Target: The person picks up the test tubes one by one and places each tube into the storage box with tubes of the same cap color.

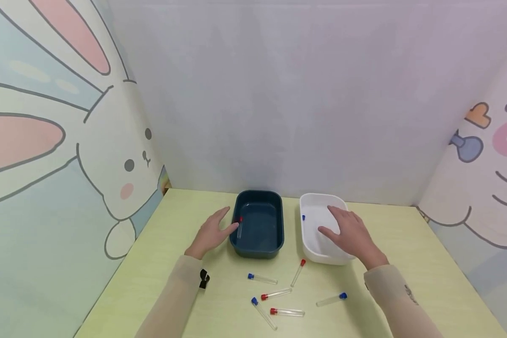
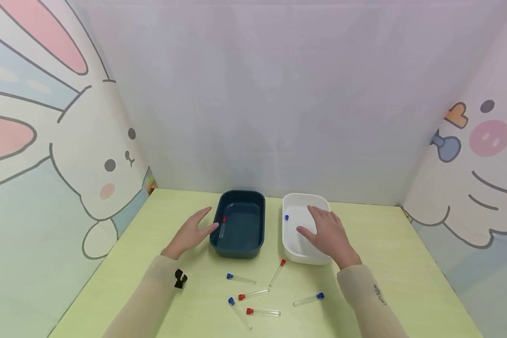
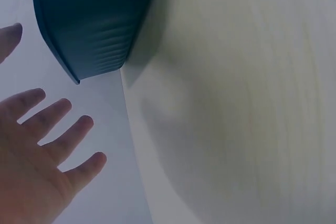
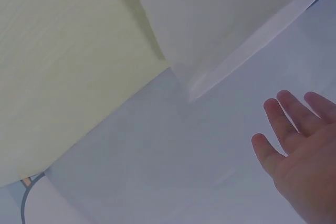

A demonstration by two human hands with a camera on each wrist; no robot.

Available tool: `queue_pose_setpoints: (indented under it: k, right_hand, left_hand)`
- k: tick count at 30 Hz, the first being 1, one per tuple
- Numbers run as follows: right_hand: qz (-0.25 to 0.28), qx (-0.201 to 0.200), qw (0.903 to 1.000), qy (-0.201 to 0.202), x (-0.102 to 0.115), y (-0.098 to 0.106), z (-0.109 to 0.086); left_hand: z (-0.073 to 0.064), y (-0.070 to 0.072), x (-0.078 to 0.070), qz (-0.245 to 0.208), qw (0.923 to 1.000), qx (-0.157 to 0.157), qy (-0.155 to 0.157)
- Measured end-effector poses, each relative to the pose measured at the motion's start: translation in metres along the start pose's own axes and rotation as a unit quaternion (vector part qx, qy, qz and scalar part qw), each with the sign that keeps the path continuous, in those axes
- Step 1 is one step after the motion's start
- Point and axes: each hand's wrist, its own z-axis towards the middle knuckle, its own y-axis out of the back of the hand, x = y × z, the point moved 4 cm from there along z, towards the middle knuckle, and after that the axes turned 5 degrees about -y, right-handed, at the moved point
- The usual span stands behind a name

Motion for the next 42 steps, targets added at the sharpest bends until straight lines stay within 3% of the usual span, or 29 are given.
queue_pose_setpoints:
  k: [4,12,24,36,42]
  right_hand:
    - [0.0,-0.005,0.9999,0.011,0.008,0.0,-0.005]
    - [0.0,-0.007,0.9996,0.028,0.026,0.001,-0.013]
    - [-0.008,-0.002,0.9986,0.052,0.051,-0.005,-0.031]
    - [-0.014,-0.05,0.9923,0.112,0.069,-0.015,-0.044]
    - [-0.005,-0.049,0.991,0.124,0.074,-0.021,-0.052]
  left_hand:
    - [-0.001,-0.003,0.0,-0.04,0.999,0.012,0.012]
    - [-0.002,-0.007,0.001,-0.073,0.9972,0.016,-0.005]
    - [-0.005,-0.013,0.004,-0.079,0.9966,0.016,-0.016]
    - [-0.01,-0.019,0.007,-0.08,0.9966,0.021,-0.009]
    - [-0.012,-0.02,0.009,-0.092,0.9955,0.022,-0.005]
